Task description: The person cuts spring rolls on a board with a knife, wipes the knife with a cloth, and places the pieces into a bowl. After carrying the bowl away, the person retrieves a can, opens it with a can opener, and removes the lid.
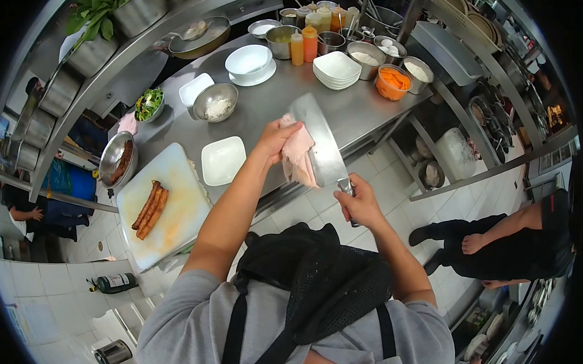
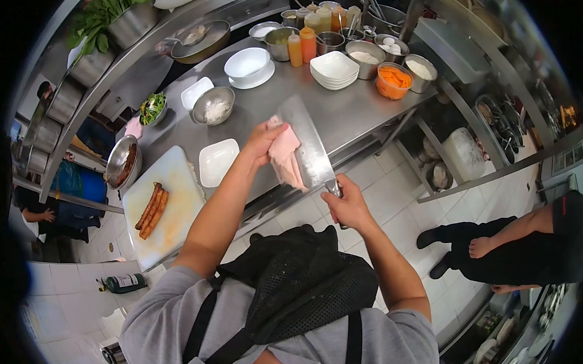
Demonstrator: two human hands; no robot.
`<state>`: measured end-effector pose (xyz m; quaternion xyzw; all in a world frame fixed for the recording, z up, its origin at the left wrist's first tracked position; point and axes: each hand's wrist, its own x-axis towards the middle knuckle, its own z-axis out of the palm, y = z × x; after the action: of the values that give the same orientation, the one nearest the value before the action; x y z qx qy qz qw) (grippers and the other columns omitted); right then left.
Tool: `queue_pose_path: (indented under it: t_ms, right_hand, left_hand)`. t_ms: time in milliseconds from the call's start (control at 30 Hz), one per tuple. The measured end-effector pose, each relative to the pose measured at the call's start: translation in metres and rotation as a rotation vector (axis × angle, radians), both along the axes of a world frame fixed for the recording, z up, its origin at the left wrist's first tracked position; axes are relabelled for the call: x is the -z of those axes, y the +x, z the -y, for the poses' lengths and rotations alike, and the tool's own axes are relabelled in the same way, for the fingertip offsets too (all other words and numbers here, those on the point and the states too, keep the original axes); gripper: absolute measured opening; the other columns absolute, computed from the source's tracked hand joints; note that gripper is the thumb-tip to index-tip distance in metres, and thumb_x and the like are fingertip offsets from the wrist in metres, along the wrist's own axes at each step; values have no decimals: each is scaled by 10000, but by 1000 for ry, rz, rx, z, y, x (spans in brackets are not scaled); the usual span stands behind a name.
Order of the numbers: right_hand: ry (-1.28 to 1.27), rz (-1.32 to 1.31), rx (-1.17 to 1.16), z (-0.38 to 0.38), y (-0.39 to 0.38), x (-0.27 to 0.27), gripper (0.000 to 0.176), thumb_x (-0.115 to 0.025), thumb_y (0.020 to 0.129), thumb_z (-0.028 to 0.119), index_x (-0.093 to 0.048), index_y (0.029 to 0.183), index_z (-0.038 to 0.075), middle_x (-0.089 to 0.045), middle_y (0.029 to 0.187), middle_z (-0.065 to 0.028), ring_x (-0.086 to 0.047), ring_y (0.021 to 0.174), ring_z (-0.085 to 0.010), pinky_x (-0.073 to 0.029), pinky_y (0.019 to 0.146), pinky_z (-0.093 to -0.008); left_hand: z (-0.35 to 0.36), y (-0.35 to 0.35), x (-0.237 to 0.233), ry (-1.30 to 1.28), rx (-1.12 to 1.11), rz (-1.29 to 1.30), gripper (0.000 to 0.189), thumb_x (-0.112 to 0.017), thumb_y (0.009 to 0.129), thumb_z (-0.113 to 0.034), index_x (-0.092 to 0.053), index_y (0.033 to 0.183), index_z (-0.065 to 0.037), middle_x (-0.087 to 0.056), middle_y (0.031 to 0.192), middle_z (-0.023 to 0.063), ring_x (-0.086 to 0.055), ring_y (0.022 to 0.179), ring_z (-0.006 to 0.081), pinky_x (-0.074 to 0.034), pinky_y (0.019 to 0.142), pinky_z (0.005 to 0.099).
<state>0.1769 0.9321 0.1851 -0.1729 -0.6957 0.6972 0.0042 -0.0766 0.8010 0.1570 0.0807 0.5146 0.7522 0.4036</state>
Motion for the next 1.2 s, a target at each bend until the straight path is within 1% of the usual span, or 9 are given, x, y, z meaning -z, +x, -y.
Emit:
queue_pose_path:
  t_ms: [267,400,500,600,700,800,967,1100,1200]
  right_hand:
    - [-51,-192,334,-22,-13,-10,133,-584,924,38,-455,956,53,-483,594,-9,-464,380,-112,-382,364,-286]
    - [-30,-173,264,-29,-13,-11,143,-604,900,24,-484,975,44,-530,644,-24,-501,420,-111,-399,385,-282]
    - [221,-305,300,-18,-29,3,388,-616,862,26,-511,1236,29,-621,901,-109,-638,607,-216,-517,522,-345]
    - [1020,-620,225,-12,-59,24,540,-603,848,28,-447,1366,18,-631,1022,-221,-665,696,-389,-547,597,-450]
    - [1095,-365,81,9,-55,22,595,-593,841,62,-401,1395,-38,-604,1063,-298,-643,737,-479,-544,632,-523]
    - [1165,-177,-14,20,-43,14,613,-592,837,90,-390,1395,-65,-612,995,-273,-653,702,-437,-550,592,-498]
    - [1295,-104,-244,12,-14,0,615,-599,809,77,-430,1389,-39,-622,957,-241,-654,654,-381,-548,554,-460]
    - [1175,-307,-274,-21,12,-47,563,-600,841,87,-462,1377,-15,-638,909,-196,-648,583,-301,-539,515,-417]
    - [208,61,-285,-35,7,-70,456,-573,917,112,-488,1353,9,-641,834,-135,-618,520,-227,-514,476,-357]
  left_hand:
    - [24,-1,-32,243,-111,85,453,-708,923,-222,-542,1284,-4,-618,1238,155,-633,1109,312,-541,941,476]
    - [24,-5,-68,762,-58,282,670,-591,897,-602,-556,1248,-32,-540,1314,153,-533,1203,394,-432,1021,572]
    - [-35,-38,16,1245,1026,486,522,-487,937,-573,-573,1056,-72,-543,1092,111,-561,1000,295,-500,880,401]
    - [-38,32,2,813,-104,647,367,-373,1026,-393,-581,1109,-103,-604,996,56,-583,968,274,-516,850,408]
    - [-53,61,-19,522,-169,-283,408,-376,1012,-412,-580,1147,-85,-640,1035,87,-609,1028,269,-527,898,411]
    - [-49,31,-3,531,-146,327,415,-406,1009,-420,-560,1125,-53,-634,1000,147,-639,923,303,-555,826,414]
    - [-38,-7,4,741,-177,247,264,-495,915,-256,-559,1034,-30,-610,945,134,-572,804,256,-512,781,381]
    - [-41,-69,39,1004,360,-72,234,-510,913,-194,-555,1043,-4,-607,956,137,-571,825,247,-510,793,369]
    - [-35,-28,-35,1074,305,-535,326,-528,934,-192,-550,1138,61,-620,960,151,-631,888,276,-534,777,361]
